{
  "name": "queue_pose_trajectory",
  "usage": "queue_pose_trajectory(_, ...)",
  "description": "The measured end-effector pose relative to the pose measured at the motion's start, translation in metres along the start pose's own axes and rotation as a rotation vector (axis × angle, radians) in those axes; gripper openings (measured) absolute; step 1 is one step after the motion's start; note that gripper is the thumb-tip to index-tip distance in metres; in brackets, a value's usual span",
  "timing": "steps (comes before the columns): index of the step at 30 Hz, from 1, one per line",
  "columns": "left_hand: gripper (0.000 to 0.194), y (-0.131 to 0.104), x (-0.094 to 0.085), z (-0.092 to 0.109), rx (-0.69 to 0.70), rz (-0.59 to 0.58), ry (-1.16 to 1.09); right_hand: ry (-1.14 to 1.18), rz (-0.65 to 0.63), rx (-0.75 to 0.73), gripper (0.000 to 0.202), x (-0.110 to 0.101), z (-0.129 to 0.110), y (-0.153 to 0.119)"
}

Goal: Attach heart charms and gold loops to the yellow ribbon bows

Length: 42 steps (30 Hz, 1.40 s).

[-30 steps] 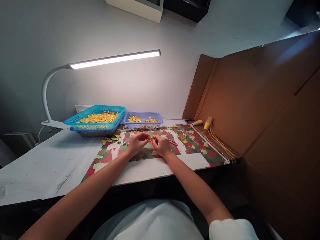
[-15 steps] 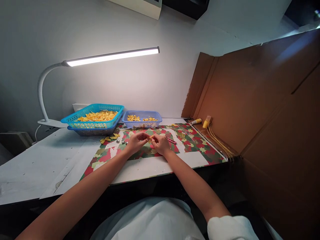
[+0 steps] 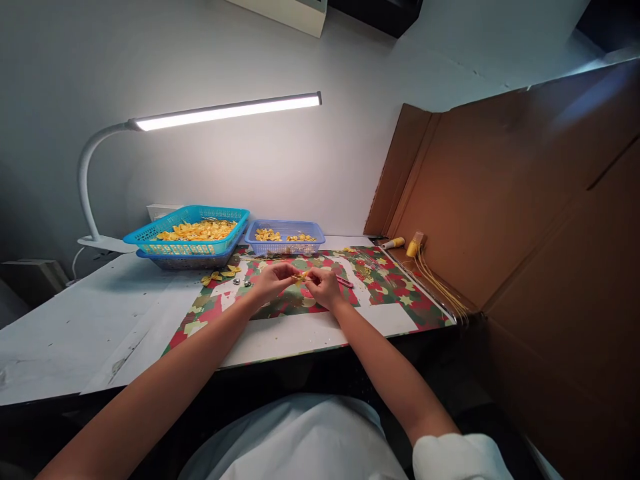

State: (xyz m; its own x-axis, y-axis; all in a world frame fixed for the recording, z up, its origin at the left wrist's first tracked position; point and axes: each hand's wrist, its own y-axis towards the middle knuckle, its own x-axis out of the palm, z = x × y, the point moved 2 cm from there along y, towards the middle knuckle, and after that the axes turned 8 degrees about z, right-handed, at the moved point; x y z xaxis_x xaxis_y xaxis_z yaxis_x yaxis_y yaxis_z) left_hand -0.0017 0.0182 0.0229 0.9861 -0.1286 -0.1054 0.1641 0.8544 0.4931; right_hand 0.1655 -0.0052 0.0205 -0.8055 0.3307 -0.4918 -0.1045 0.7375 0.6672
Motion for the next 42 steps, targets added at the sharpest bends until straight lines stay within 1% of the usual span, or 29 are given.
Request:
queue_pose_trajectory(6, 0.037, -0.004, 0.002, 0.007, -0.012, -0.003, -0.040, 0.000, 0.003, -0.052, 0.016, -0.008, -0.010, -0.001)
queue_pose_trajectory(9, 0.034, -0.007, 0.003, 0.010, -0.033, 0.012, -0.052, 0.001, 0.013, -0.050, 0.016, -0.010, -0.015, 0.001)
queue_pose_trajectory(12, 0.028, -0.008, 0.004, 0.013, -0.080, 0.059, -0.070, 0.031, -0.003, -0.033, 0.015, -0.012, -0.018, 0.003)
queue_pose_trajectory(16, 0.023, -0.011, 0.007, 0.018, -0.201, 0.113, -0.136, 0.111, -0.063, 0.023, 0.017, -0.015, -0.019, 0.007)
queue_pose_trajectory(18, 0.021, -0.013, 0.009, 0.021, -0.278, 0.123, -0.185, 0.180, -0.104, 0.075, 0.020, -0.018, -0.018, 0.010)
queue_pose_trajectory(19, 0.022, -0.014, 0.010, 0.023, -0.317, 0.126, -0.213, 0.240, -0.132, 0.112, 0.021, -0.019, -0.017, 0.011)
queue_pose_trajectory(21, 0.025, -0.017, 0.012, 0.027, -0.395, 0.131, -0.265, 0.455, -0.204, 0.228, 0.022, -0.021, -0.017, 0.015)
queue_pose_trajectory(23, 0.025, -0.019, 0.013, 0.033, -0.457, 0.140, -0.306, 0.616, -0.258, 0.303, 0.023, -0.023, -0.019, 0.019)
queue_pose_trajectory(26, 0.023, -0.018, 0.012, 0.040, -0.540, 0.156, -0.352, 0.722, -0.301, 0.350, 0.023, -0.027, -0.021, 0.026)
queue_pose_trajectory(29, 0.018, -0.013, 0.009, 0.041, -0.684, 0.197, -0.436, 0.770, -0.329, 0.387, 0.021, -0.027, -0.020, 0.032)
queue_pose_trajectory(31, 0.017, -0.009, 0.006, 0.039, -0.731, 0.200, -0.436, 0.776, -0.346, 0.422, 0.021, -0.025, -0.017, 0.035)
queue_pose_trajectory(33, 0.016, -0.006, 0.003, 0.035, -0.765, 0.175, -0.417, 0.772, -0.371, 0.453, 0.023, -0.021, -0.013, 0.037)
queue_pose_trajectory(37, 0.015, 0.000, 0.000, 0.023, -0.874, 0.141, -0.444, 0.718, -0.407, 0.507, 0.025, -0.016, -0.007, 0.041)
queue_pose_trajectory(39, 0.016, 0.002, -0.001, 0.016, -0.938, 0.139, -0.477, 0.617, -0.391, 0.501, 0.024, -0.019, -0.002, 0.044)
queue_pose_trajectory(42, 0.018, 0.003, 0.000, 0.007, -1.024, 0.162, -0.516, 0.331, -0.377, 0.437, 0.015, -0.030, 0.010, 0.048)
